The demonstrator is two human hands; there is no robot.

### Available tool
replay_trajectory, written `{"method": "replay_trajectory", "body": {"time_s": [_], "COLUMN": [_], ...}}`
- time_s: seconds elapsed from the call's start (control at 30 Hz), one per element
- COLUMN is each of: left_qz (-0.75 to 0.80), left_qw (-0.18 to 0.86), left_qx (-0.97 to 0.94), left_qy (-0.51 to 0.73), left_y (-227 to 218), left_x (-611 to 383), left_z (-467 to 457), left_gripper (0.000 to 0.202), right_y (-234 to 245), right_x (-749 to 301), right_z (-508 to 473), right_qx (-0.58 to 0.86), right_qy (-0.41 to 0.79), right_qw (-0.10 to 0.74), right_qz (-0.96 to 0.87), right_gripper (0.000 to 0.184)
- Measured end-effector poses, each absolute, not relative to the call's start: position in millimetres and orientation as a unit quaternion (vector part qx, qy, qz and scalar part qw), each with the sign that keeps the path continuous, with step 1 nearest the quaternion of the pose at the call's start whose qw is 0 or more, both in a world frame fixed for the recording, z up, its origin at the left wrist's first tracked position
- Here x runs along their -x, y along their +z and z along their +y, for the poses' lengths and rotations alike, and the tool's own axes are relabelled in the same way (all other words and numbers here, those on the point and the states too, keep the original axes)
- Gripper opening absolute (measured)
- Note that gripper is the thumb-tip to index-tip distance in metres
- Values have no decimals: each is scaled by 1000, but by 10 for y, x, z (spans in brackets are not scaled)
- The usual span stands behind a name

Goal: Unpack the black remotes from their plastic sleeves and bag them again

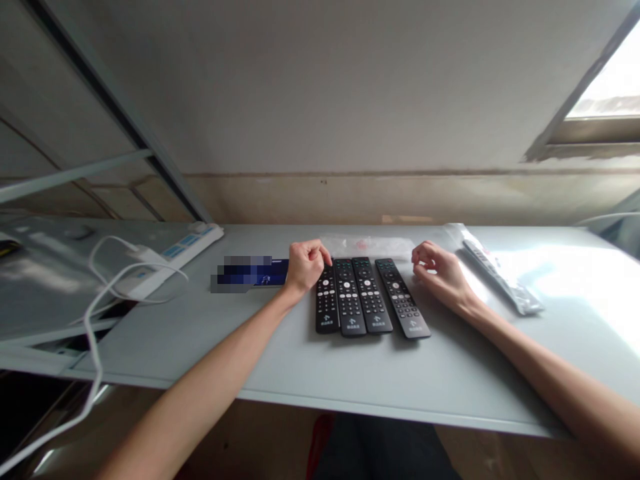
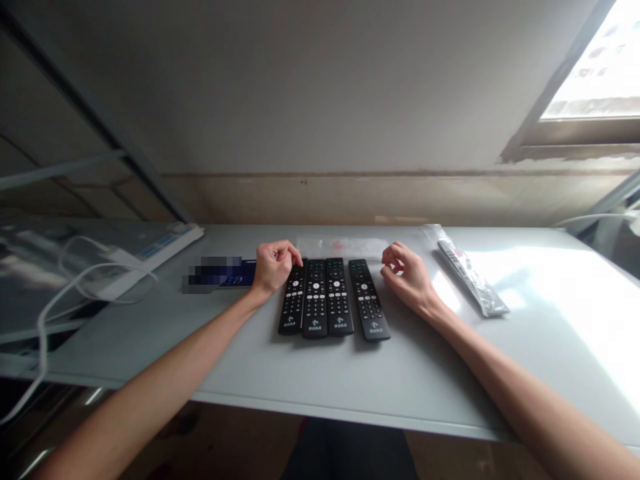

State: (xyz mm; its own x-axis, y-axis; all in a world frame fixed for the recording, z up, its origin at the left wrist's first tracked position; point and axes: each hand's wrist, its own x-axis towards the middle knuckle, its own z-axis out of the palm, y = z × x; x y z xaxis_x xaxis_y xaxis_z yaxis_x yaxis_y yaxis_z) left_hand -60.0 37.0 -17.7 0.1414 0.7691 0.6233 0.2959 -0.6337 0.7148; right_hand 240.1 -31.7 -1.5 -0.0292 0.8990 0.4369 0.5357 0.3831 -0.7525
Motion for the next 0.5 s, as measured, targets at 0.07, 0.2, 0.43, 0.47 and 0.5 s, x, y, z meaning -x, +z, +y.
{"method": "replay_trajectory", "body": {"time_s": [0.07, 0.2, 0.43, 0.47, 0.5], "left_qz": [370, 369, 373, 374, 376], "left_qw": [242, 268, 278, 278, 278], "left_qx": [-712, -699, -703, -705, -707], "left_qy": [546, 551, 538, 535, 531], "left_y": [-193, -209, -192, -190, -189], "left_x": [595, 584, 593, 595, 597], "left_z": [378, 389, 373, 372, 372], "left_gripper": [26, 27, 23, 22, 21], "right_y": [-14, -8, -54, -67, -80], "right_x": [-2403, -2395, -2406, -2410, -2414], "right_z": [-317, -354, -381, -376, -371], "right_qx": [527, 558, 597, 596, 595], "right_qy": [196, 222, 253, 253, 253], "right_qw": [456, 428, 402, 406, 414], "right_qz": [-689, -675, -646, -644, -640], "right_gripper": [9, 15, 17, 18, 19]}}
